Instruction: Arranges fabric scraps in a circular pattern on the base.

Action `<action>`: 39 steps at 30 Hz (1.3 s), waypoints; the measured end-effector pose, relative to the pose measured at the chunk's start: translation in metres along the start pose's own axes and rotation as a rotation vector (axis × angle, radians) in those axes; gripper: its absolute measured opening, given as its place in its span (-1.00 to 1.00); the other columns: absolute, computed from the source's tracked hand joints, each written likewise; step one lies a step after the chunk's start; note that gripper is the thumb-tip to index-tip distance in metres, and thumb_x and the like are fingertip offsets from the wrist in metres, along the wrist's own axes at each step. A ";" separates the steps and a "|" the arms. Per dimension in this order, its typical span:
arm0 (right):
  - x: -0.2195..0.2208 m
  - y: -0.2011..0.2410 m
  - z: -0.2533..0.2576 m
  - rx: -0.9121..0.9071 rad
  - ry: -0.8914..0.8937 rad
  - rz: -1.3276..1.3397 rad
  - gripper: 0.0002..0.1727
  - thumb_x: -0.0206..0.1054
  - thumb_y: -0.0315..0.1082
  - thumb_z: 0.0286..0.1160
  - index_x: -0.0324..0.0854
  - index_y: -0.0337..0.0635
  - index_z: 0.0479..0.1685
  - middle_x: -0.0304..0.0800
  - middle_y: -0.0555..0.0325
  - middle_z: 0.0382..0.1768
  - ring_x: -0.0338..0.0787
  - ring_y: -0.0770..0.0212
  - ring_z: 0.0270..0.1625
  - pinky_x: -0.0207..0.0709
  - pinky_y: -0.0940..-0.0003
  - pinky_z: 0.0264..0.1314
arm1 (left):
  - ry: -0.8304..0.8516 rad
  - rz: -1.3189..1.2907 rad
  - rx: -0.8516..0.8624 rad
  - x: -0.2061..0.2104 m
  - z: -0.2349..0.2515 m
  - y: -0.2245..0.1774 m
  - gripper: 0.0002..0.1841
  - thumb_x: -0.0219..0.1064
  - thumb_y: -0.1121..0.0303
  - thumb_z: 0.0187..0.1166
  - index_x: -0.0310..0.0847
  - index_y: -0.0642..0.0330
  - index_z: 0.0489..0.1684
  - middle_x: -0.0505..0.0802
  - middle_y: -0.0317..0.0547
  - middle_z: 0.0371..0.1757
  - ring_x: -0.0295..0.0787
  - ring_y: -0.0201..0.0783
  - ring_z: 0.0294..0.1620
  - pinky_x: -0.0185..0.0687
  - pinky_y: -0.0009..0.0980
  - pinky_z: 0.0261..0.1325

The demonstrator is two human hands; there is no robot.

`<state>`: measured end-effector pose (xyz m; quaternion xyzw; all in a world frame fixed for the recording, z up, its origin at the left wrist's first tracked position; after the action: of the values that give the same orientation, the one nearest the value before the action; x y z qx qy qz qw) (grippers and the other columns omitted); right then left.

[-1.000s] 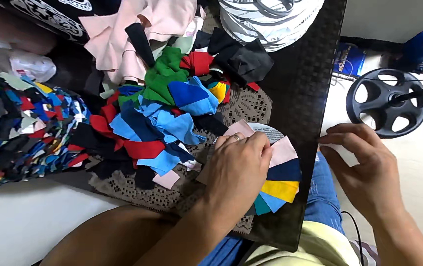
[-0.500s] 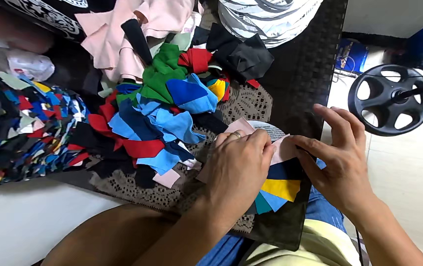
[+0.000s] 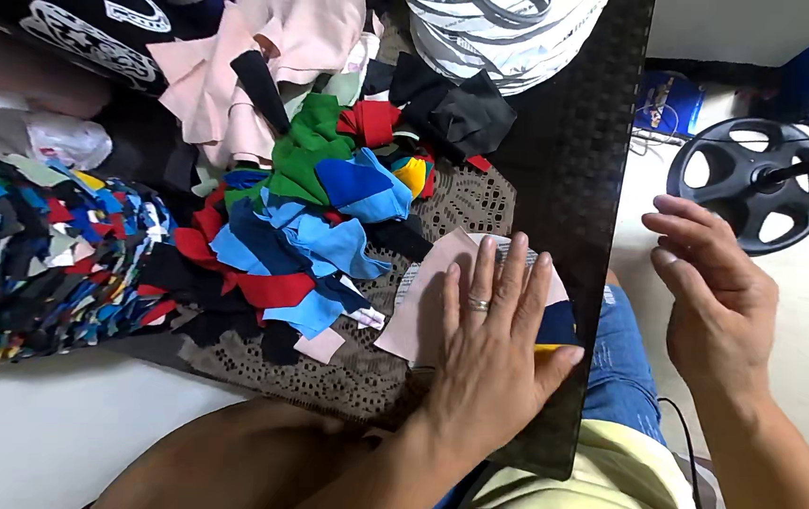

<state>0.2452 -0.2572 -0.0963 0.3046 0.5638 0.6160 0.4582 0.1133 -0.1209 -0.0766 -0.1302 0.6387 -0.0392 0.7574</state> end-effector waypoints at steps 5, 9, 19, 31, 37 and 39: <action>0.000 -0.007 -0.006 0.033 -0.040 -0.011 -0.70 0.19 -0.39 0.60 0.80 -0.10 0.13 0.62 0.19 0.45 0.64 0.40 0.39 0.59 0.50 0.31 | 0.046 0.078 0.044 0.016 -0.002 -0.005 -0.08 -0.18 -0.43 0.65 0.31 0.14 0.78 0.40 0.11 0.79 0.17 0.23 0.83 -0.14 0.49 0.67; 0.000 -0.007 -0.008 0.038 -0.042 0.001 -0.73 0.22 -0.37 0.61 0.82 -0.09 0.09 0.63 0.20 0.45 0.64 0.39 0.43 0.61 0.48 0.32 | 0.060 0.003 0.050 0.011 -0.002 -0.002 -0.05 -0.17 -0.42 0.65 0.26 0.23 0.79 0.38 0.14 0.80 0.14 0.20 0.85 -0.17 0.47 0.70; -0.004 -0.001 -0.012 -0.016 -0.043 -0.036 -0.74 0.22 -0.33 0.63 0.83 -0.08 0.05 0.68 0.19 0.42 0.62 0.33 0.48 0.56 0.41 0.44 | 0.036 0.061 -0.029 0.008 0.002 0.005 -0.08 -0.14 -0.37 0.68 0.25 0.25 0.79 0.32 0.21 0.82 0.09 0.29 0.85 -0.19 0.53 0.68; 0.020 0.025 0.006 -0.198 0.009 -0.077 -0.74 0.22 -0.40 0.61 0.79 -0.17 0.09 0.65 0.15 0.43 0.61 0.39 0.46 0.55 0.47 0.42 | 0.022 -0.263 -0.183 -0.049 0.020 0.062 -0.31 -0.16 -0.05 0.84 0.22 0.23 0.82 0.27 0.08 0.86 -0.01 0.06 0.91 -0.22 0.33 0.80; 0.029 0.025 0.009 -0.265 0.046 -0.136 -0.73 0.22 -0.40 0.64 0.79 -0.22 0.12 0.65 0.05 0.43 0.56 0.33 0.51 0.49 0.45 0.48 | -0.066 -0.278 -0.279 -0.068 0.012 0.096 -0.44 -0.11 0.16 0.83 0.43 0.26 0.68 0.44 0.09 0.77 0.15 0.04 0.86 -0.03 0.13 0.83; 0.031 0.024 0.009 -0.284 0.045 -0.161 -0.73 0.21 -0.41 0.63 0.79 -0.26 0.09 0.65 -0.01 0.41 0.57 0.28 0.50 0.49 0.44 0.47 | -0.054 -0.174 -0.235 -0.050 0.006 0.075 -0.40 0.01 0.10 0.79 0.42 0.32 0.67 0.42 0.17 0.77 0.12 0.16 0.86 -0.05 0.26 0.80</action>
<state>0.2355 -0.2243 -0.0755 0.1765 0.5037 0.6576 0.5316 0.1025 -0.0366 -0.0459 -0.2737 0.6046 -0.0263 0.7476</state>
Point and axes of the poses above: each hand's wrist, its own z-axis towards the middle knuckle, its own x-axis out of the palm, y = z × x, the point moved 10 cm from there along z, towards the middle knuckle
